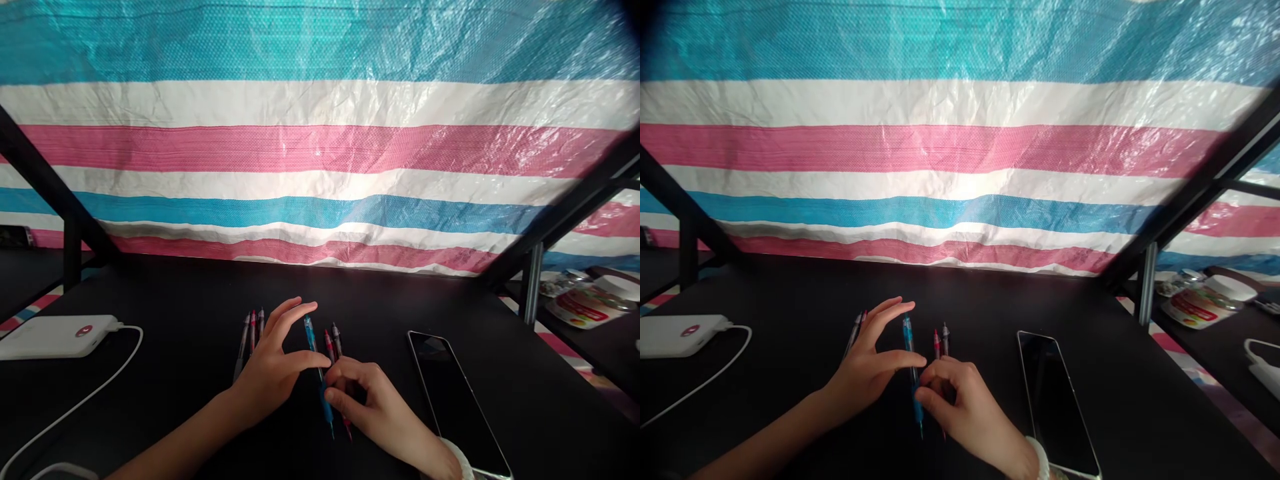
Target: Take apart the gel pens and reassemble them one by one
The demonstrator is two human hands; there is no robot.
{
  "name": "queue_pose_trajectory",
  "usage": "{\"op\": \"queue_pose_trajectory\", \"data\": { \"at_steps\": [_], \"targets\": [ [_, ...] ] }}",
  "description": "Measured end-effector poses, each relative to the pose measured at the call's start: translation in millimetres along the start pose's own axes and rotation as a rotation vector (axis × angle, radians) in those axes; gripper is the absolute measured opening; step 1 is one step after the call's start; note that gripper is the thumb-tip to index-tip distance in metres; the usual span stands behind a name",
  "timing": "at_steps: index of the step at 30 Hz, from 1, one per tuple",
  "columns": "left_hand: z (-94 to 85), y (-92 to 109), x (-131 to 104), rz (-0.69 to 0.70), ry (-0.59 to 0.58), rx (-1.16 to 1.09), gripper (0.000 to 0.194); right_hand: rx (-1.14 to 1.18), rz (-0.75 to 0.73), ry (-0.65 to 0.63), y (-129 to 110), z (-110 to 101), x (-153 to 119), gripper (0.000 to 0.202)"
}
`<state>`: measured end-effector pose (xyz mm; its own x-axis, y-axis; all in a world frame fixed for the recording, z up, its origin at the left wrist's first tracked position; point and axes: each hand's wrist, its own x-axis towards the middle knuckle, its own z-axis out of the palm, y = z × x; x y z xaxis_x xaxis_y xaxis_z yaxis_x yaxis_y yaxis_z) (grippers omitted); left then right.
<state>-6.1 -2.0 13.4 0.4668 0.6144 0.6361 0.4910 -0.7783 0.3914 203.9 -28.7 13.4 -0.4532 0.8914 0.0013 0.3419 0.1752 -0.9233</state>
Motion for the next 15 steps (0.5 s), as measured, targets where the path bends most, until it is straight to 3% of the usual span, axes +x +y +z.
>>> {"op": "queue_pose_trajectory", "data": {
  "at_steps": [4,7,11,15],
  "targets": [
    [2.8,3,-2,-0.108,0.004,-0.18,0.037,0.119,0.078,-0.021,1,3,1,0.021],
    [6.1,8,0,-0.355,0.044,-0.487,0.041,0.062,0.073,0.048,-1,4,1,0.02],
    [8.8,15,4,-0.736,0.034,-0.886,0.06,-0.087,-0.023,0.107,-3,8,0,0.017],
    [7.4,16,6,-0.872,0.031,-1.018,0.058,-0.08,-0.059,0.074,-2,9,0,0.017]
  ]
}}
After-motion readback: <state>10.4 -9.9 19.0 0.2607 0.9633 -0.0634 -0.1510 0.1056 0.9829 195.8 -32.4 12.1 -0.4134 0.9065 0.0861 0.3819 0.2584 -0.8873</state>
